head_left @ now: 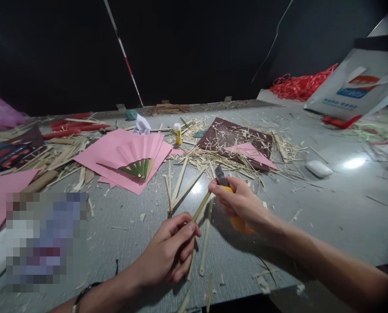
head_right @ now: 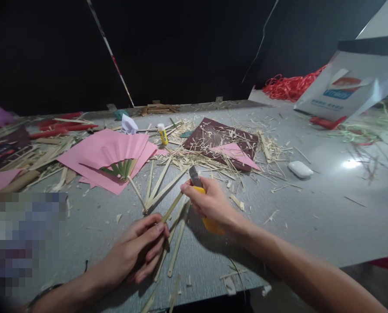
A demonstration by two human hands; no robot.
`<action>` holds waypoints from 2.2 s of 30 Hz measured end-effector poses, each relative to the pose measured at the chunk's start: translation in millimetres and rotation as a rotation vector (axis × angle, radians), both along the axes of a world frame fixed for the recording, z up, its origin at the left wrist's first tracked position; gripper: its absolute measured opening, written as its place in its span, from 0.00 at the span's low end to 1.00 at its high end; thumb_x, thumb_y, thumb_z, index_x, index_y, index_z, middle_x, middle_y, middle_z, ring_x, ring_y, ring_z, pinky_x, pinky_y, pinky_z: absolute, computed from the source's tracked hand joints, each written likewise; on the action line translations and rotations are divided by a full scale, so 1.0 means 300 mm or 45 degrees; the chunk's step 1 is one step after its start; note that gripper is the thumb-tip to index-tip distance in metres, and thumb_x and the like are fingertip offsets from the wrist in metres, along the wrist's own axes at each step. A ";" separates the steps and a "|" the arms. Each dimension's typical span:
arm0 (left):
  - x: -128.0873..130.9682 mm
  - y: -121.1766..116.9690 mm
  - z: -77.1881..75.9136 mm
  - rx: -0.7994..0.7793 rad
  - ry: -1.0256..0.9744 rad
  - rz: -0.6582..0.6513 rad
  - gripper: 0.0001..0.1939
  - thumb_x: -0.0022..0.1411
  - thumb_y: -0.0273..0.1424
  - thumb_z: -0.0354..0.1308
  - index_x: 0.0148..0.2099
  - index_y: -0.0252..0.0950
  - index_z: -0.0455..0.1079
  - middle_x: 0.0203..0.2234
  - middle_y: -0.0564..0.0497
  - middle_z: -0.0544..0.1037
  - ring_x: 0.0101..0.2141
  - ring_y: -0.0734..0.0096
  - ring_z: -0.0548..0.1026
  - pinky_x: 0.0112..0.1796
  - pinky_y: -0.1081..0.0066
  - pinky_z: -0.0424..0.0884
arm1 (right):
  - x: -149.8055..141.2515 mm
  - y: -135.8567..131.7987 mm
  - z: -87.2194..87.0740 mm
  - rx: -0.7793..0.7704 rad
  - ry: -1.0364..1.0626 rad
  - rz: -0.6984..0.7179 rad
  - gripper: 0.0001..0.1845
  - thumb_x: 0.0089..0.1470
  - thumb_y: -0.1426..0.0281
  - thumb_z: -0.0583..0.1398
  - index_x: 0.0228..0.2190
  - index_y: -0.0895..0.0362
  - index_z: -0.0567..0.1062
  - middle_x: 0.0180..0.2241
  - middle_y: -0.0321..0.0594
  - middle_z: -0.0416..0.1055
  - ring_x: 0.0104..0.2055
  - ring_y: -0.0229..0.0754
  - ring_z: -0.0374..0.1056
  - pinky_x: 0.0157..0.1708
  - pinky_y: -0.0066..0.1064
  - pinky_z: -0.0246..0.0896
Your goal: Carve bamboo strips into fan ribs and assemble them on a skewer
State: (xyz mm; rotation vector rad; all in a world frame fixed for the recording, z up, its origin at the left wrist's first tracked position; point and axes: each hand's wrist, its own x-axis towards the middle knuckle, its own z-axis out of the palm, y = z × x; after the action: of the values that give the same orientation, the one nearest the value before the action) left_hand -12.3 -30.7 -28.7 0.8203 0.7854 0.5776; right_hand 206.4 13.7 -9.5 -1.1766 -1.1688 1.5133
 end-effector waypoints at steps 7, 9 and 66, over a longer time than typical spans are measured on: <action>-0.014 0.013 0.001 0.070 0.021 0.109 0.17 0.72 0.45 0.56 0.40 0.36 0.71 0.18 0.60 0.66 0.10 0.84 0.62 0.09 0.84 0.50 | 0.046 0.055 0.024 0.026 0.275 -0.404 0.15 0.57 0.67 0.68 0.29 0.53 0.66 0.19 0.24 0.50 0.17 0.30 0.41 0.17 0.28 0.35; -0.018 0.016 0.005 0.124 0.030 0.160 0.17 0.72 0.45 0.57 0.40 0.35 0.72 0.18 0.61 0.65 0.10 0.84 0.62 0.10 0.84 0.51 | 0.059 0.071 0.038 0.017 0.273 -0.437 0.15 0.55 0.68 0.67 0.28 0.53 0.65 0.19 0.25 0.50 0.17 0.31 0.41 0.17 0.29 0.35; -0.076 0.021 0.037 1.200 0.704 0.351 0.18 0.72 0.35 0.53 0.28 0.37 0.72 0.13 0.60 0.60 0.14 0.79 0.58 0.17 0.76 0.53 | 0.241 0.054 0.185 1.196 -1.015 0.187 0.11 0.71 0.64 0.59 0.44 0.54 0.81 0.40 0.42 0.81 0.42 0.45 0.76 0.44 0.38 0.66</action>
State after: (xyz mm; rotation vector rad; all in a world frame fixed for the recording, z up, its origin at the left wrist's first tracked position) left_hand -35.0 -24.2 -17.5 1.8045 1.1508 1.0136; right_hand 278.7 29.7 45.9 -1.0085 -2.1919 0.3663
